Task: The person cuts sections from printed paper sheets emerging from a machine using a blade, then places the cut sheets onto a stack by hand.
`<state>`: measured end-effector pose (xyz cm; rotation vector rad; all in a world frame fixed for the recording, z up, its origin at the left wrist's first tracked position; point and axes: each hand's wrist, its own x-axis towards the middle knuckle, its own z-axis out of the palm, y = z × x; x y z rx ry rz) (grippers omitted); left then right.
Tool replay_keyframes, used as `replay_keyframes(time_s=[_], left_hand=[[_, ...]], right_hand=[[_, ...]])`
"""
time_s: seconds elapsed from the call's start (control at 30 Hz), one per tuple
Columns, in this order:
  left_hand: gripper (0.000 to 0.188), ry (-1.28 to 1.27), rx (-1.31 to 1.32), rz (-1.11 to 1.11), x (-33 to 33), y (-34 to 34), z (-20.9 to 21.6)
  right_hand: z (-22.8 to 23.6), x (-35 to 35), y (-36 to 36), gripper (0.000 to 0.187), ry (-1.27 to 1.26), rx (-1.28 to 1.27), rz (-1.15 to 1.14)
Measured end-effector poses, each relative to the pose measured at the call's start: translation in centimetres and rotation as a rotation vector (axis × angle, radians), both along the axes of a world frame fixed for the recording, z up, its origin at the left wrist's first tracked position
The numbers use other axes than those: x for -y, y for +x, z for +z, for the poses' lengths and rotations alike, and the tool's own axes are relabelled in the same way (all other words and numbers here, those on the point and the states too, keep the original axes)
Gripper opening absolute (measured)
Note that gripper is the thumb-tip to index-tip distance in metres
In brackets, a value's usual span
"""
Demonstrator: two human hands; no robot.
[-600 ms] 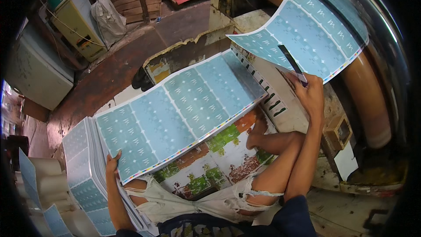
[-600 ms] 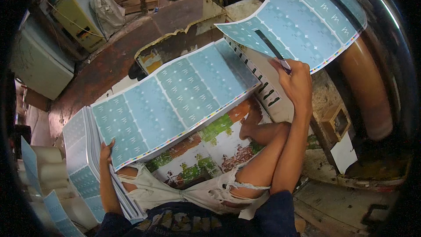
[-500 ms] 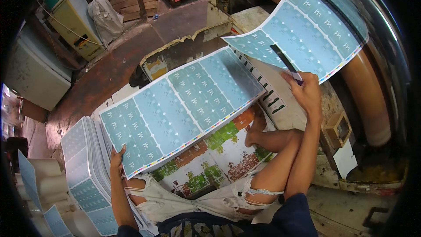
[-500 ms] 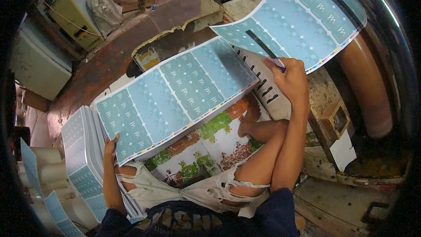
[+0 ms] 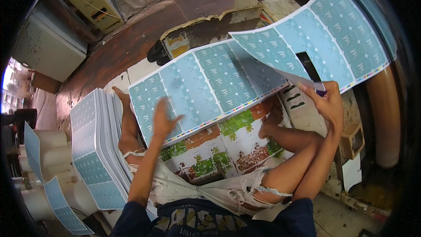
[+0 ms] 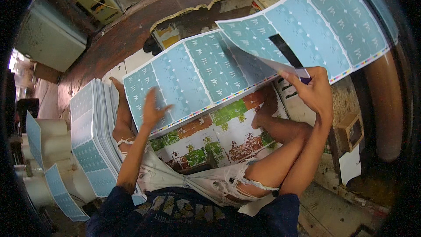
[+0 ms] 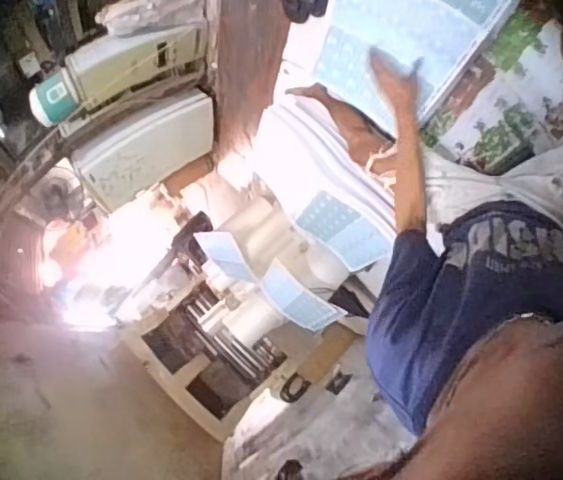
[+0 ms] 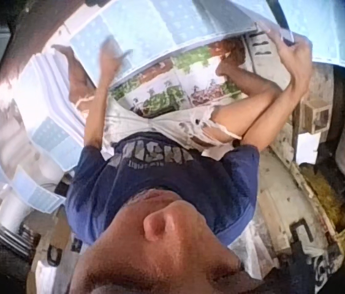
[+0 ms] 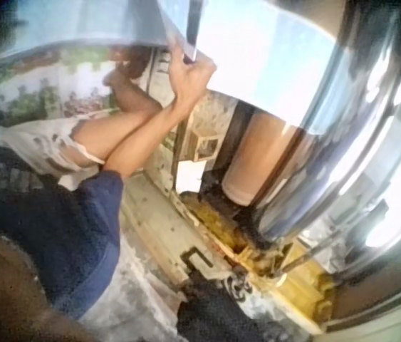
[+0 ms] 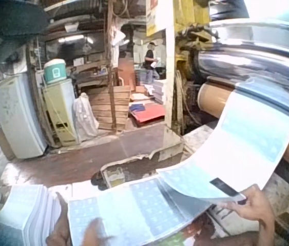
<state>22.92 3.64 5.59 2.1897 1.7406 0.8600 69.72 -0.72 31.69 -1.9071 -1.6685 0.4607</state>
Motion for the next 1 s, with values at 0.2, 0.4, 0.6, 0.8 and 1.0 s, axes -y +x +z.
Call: replay_keyframes(time_s=[0.2,0.4,0.6,0.8,1.0], left_hand=[[0.113,-0.192,-0.338,-0.402,0.0,13.0,-1.0],[0.102,-0.521,-0.135,-0.405,-3.7,14.0,0.0],[0.065,-1.306,1.861,-0.170,-0.9,14.6,8.7],[0.046,-1.003,1.250,-0.072,1.8,14.5,11.3],[0.047,-0.936,1.322,-0.023,4.1,10.8,9.0]], right_hand=[[0.4,1.1,-1.9,0.032,-0.015,-0.094,0.132],[-0.2,0.9,-2.7,0.025,-0.014,-0.244,0.543],[-2.1,-0.5,-7.3,0.025,-0.177,-0.118,0.859],[-3.2,0.4,-9.4,0.035,-0.255,-0.002,0.896],[-2.3,-1.3,-5.7,0.035,-0.342,-0.451,0.686]])
